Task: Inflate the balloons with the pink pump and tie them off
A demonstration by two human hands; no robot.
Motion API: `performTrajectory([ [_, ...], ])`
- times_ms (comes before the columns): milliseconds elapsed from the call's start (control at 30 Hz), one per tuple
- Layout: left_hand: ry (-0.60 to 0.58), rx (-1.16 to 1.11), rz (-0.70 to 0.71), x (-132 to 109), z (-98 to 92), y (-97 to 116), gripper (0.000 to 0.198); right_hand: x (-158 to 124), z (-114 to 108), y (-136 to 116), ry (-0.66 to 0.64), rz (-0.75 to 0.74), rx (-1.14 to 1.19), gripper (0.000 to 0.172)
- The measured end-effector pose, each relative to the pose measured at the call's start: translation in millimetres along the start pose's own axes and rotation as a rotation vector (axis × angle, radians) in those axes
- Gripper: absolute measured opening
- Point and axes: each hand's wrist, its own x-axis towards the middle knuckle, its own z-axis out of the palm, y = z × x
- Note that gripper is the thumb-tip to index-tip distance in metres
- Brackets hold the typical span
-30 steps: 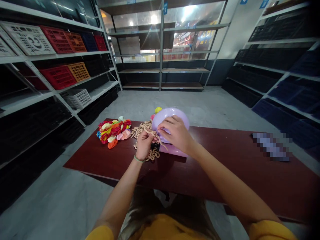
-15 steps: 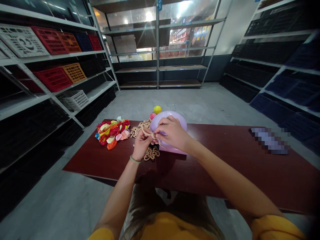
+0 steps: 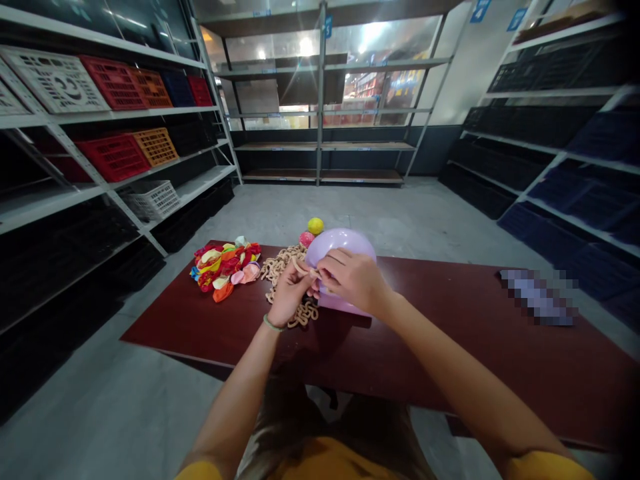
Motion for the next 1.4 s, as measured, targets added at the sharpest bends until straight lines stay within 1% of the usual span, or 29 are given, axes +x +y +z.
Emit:
performTrajectory([
  [67,0.006,-0.031,0.010,-0.1,1.4,-1.1,0.029,-2.2,0.4,5.4,0.019,0.031,0.079,0.020],
  [133,0.005,-0.044,0.016,0.1,1.4,-1.7,0.028,-3.1,0.3,10.9,0.013,0.028,0.136,0.019],
  [300,0.008,-0.002,0.008,1.5,-1.0,1.1,0.028,0.5,-2.4,14.7,-0.017,-0.018,0.164,0.016],
  [400,-0.029,0.026,-0.001,1.4,-2.5,4.7,0.027,3.9,-6.2,12.2,-0.016,-0.018,0.233,0.014],
  [500,-0.070,0.048,-0.010,0.7,-3.6,7.9,0.026,5.4,-10.4,10.9,-0.028,-0.038,0.291,0.016],
  [667,-0.092,0.089,-0.035,0.6,-3.4,12.5,0.029,6.3,-17.1,13.5,-0.107,-0.057,0.247,0.016],
  [867,-0.151,0.169,-0.065,2.5,-3.9,18.5,0.026,9.7,-32.2,19.8,-0.274,-0.134,0.201,0.022],
  [967,-0.155,0.181,-0.047,4.4,-5.1,18.2,0.026,10.3,-36.6,20.1,-0.301,-0.156,0.142,0.024],
  [1033,-0.117,0.139,-0.030,5.6,-6.1,15.9,0.025,9.8,-36.1,19.2,-0.280,-0.167,0.090,0.023],
  [1167,-0.056,0.060,0.000,7.2,-6.7,12.0,0.025,7.2,-31.0,16.6,-0.181,-0.176,-0.028,0.018],
  [1400,0.034,0.060,0.060,5.0,2.1,19.9,0.025,-1.2,-24.8,16.5,-0.030,-0.202,-0.151,0.016],
])
